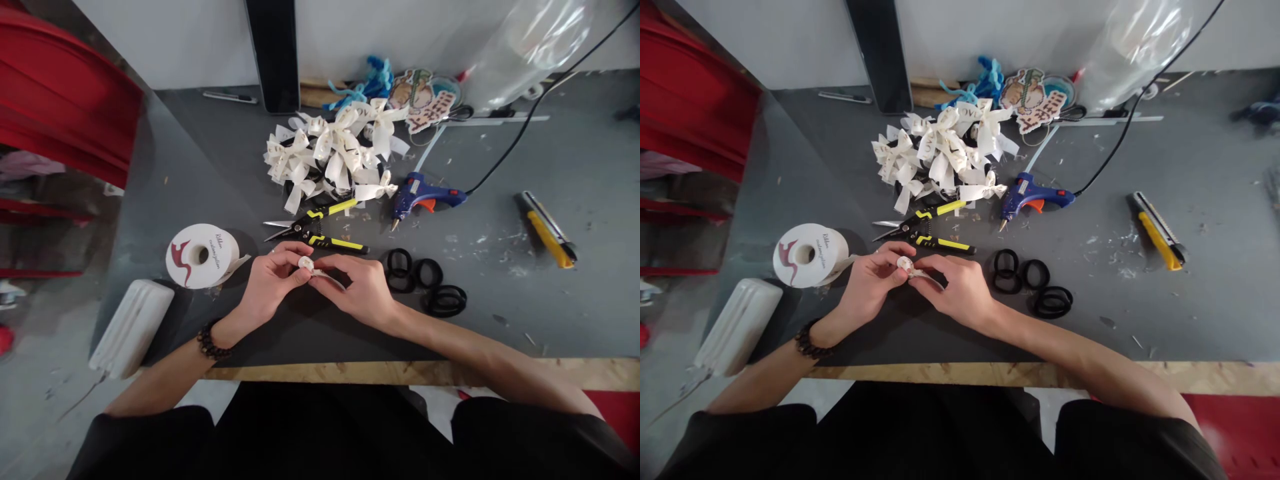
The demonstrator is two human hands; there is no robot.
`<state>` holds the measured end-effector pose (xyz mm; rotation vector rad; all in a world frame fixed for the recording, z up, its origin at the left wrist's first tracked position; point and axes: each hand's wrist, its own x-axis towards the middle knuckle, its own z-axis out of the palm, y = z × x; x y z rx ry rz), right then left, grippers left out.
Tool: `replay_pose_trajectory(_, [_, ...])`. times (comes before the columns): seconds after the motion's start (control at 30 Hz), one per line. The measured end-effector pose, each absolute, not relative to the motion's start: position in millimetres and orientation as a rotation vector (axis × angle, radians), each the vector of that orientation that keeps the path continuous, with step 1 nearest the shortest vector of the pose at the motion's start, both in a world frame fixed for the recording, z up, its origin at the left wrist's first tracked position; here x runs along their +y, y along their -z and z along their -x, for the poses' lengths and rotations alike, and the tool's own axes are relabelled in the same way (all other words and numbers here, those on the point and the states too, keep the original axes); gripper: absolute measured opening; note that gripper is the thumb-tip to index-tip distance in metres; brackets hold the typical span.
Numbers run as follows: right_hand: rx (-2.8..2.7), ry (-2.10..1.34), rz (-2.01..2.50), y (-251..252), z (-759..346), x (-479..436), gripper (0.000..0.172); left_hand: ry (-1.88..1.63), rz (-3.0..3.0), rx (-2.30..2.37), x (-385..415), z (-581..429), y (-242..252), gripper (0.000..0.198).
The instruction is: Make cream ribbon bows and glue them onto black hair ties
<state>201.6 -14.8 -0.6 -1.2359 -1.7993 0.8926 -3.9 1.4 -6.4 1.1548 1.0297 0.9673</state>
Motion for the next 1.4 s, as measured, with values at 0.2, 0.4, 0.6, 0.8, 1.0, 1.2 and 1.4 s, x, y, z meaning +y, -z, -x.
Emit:
replay_pose_trajectory(0.2, [-1.888, -0.753, 1.184, 1.9, -202.0, -16.0, 0.011, -0.81, -1.116, 0.923, 1.4, 7.8, 4.0, 0.022])
replay_pose_trajectory(0.4, [-1.859, -0.845, 1.162, -2.3, -203.7, -15.2, 0.014, -0.867, -1.089, 0.867, 2.8, 8.1, 5.2, 0.015])
replay_pose_trajectory(0.6, [-1.658, -1.26, 1.284, -6.5, -208.2, -11.9, 0.021, -0.957, -0.996, 0.957, 5.8, 6.2, 3.0, 0.019])
replay_pose_trajectory(0.8, [-1.413, -1.329, 1.244, 3.9, -204.9, -11.1, 0.028, -0.869, -1.144, 0.988, -2.0, 1.2, -1.2, 0.037])
replay_pose_trajectory(1.0, [-1.588, -1.086, 1.241, -9.9, -207.6, -10.4, 0.028, -0.951, -1.227, 1.103, -2.0, 0.1, 0.5, 0.029])
replay_pose_trajectory(1.2, [-1.436, -1.211, 1.342, -12.4, -208.9, -7.5, 0.021, -0.925, -1.459, 1.203, -0.6, 3.3, -5.8, 0.016])
replay_pose_trajectory(1.4, [-1.381, -1.299, 1.284, -5.9, -208.6, -6.7, 0.03, -0.955, -1.302, 1.153, 0.9, 0.4, -8.3, 0.03])
